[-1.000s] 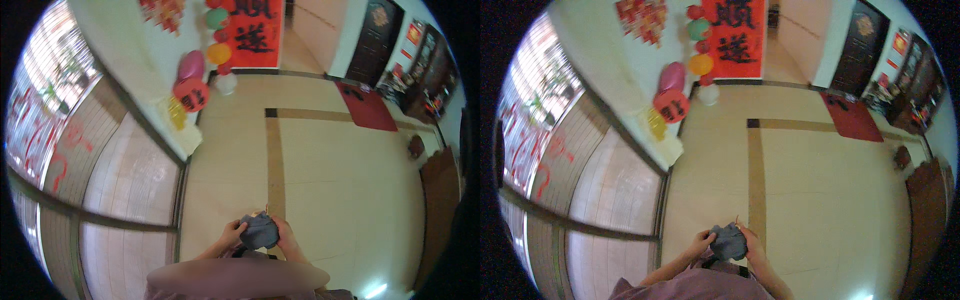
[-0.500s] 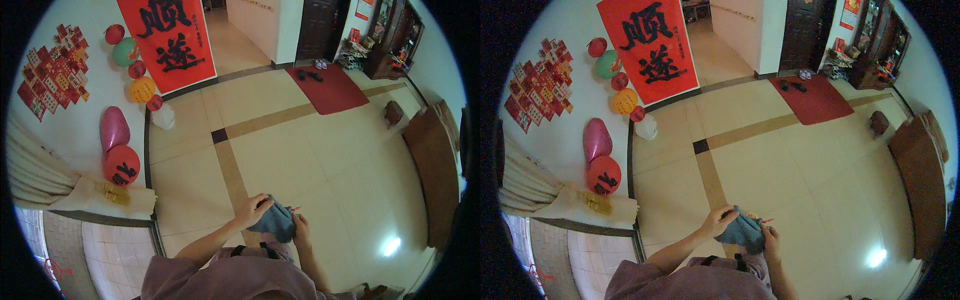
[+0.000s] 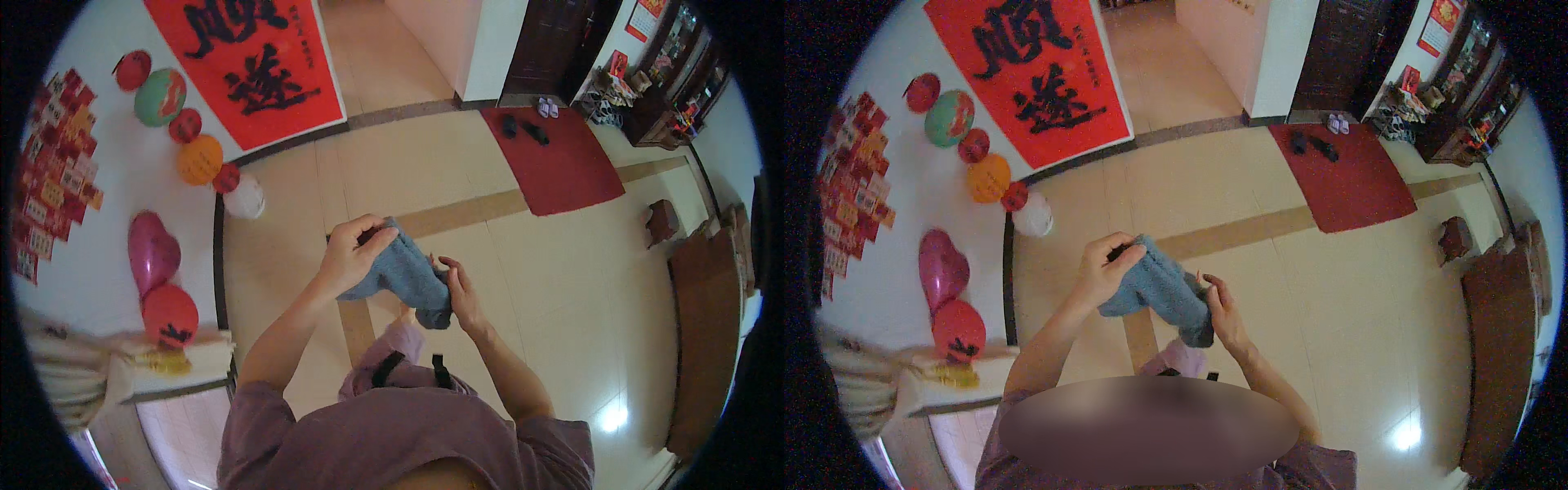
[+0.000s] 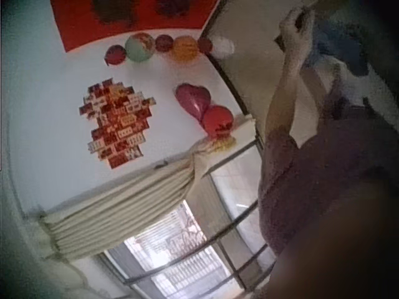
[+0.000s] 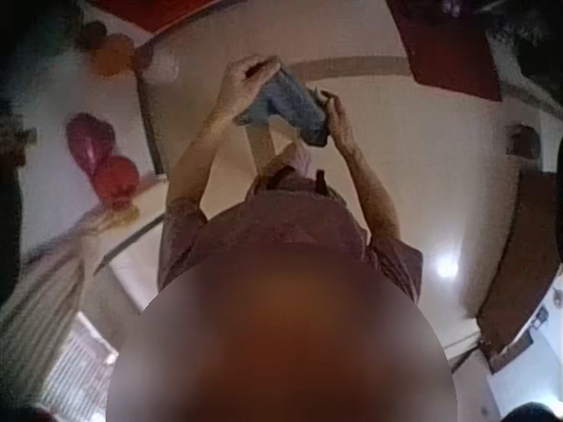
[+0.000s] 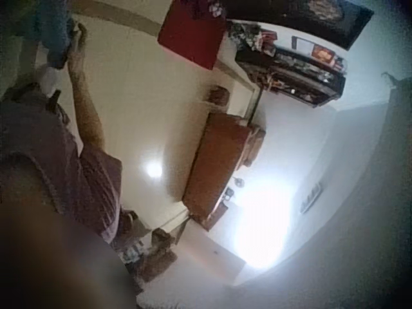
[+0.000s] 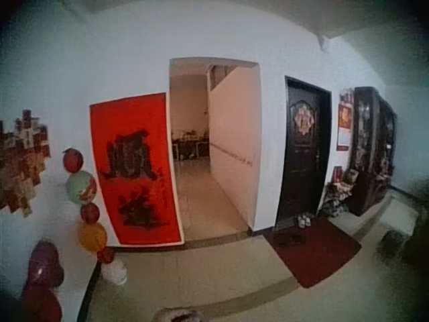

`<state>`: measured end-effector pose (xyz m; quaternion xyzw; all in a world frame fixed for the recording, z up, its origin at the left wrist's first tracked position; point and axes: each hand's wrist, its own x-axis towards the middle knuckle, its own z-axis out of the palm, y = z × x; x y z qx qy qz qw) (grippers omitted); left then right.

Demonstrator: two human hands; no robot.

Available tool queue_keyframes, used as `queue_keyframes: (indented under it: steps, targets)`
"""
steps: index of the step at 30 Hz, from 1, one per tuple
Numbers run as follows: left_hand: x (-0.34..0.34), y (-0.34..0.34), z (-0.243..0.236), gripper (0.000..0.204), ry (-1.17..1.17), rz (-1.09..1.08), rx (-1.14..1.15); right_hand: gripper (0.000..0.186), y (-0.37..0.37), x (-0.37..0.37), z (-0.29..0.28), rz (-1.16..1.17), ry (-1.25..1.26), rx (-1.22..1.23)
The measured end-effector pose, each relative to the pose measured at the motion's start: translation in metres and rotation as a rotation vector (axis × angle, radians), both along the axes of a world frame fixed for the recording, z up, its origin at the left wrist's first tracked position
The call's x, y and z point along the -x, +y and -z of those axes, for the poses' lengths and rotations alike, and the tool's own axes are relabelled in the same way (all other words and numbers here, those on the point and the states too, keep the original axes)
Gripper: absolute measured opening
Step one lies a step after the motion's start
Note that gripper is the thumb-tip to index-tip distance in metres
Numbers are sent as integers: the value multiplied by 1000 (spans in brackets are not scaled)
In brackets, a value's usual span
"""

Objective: The person wipes a kettle and its base with a cloth, then cleans the surrounding table surface. They move to another room and wipe a dining chair before placing it back under the table.

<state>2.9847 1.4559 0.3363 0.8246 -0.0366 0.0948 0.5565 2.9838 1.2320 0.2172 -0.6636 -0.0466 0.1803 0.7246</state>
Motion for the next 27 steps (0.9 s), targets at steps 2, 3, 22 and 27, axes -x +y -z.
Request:
queue_keyframes:
  steps: [2,3,22,27]
  targets:
    - [-51,12,-4,19,-26,9,-56,51,8,-38,0,-177,-101,-39]
    - [-85,17,-7,18,-18,29,-9,50,14,-59,-3,-198,-179,-5]
    - [-490,96,7,16,-168,175,-269,45,87,-480,20,-281,-105,407]
    - [-564,157,1,18,-157,-44,-316,36,144,-605,6,-644,-392,646]
